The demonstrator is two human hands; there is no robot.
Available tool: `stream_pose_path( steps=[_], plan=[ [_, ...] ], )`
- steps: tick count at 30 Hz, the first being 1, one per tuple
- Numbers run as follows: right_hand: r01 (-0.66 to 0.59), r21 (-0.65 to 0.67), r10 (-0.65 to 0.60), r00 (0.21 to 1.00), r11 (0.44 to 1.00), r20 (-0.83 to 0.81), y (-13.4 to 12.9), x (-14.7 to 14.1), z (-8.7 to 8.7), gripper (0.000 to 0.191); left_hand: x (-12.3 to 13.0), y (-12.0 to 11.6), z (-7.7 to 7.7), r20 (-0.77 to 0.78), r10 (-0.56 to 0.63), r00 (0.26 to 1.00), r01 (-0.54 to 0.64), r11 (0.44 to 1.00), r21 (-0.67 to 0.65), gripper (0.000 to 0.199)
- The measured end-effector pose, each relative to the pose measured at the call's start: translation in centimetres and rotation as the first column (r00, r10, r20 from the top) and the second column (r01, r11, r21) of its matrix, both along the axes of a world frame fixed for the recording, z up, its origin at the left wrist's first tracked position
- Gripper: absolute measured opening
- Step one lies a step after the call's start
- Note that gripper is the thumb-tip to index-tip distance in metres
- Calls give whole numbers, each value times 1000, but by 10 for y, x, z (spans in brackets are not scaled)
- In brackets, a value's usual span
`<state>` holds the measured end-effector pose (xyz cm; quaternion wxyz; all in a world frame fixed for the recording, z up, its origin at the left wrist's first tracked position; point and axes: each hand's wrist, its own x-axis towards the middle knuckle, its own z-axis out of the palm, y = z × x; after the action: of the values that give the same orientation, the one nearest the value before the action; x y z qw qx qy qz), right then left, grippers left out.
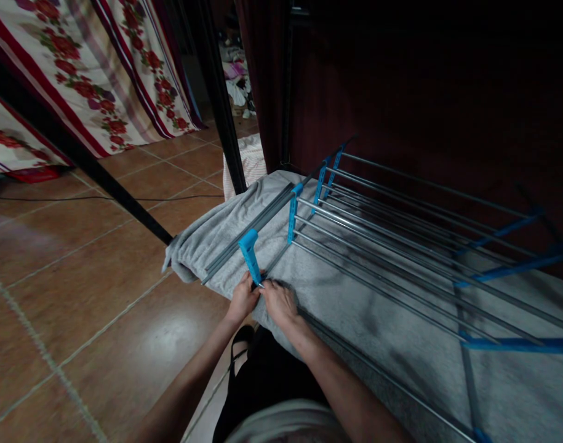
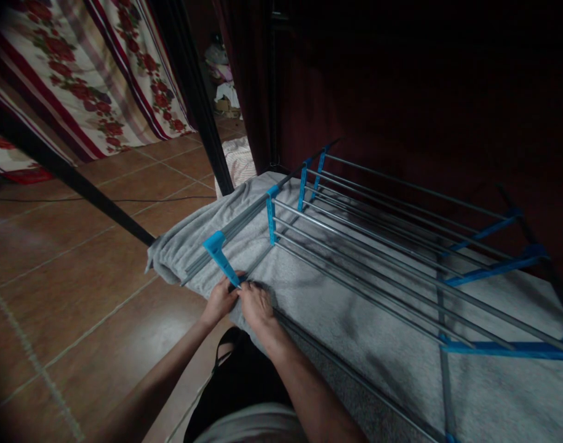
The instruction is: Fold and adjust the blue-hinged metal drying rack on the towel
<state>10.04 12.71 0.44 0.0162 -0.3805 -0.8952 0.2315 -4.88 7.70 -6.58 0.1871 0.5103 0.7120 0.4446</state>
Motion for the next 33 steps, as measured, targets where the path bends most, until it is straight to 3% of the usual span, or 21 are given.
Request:
stream_pose_path(
  steps=[8,18,33],
  plan=[
    [19,3,-19,1000,1000,8,-4,3,4,31,0,0,1,-15,-6,1000,5,1000,-3,40],
    [92,41,-95,992,995,85,-12,43,2,25,1,0,2,-35,36,999,-35,999,5,33],
    [77,21,-78,996,997,52,-7,39,-2,30,2,1,-2,-49,76,996,-76,997,-8,31]
  ],
)
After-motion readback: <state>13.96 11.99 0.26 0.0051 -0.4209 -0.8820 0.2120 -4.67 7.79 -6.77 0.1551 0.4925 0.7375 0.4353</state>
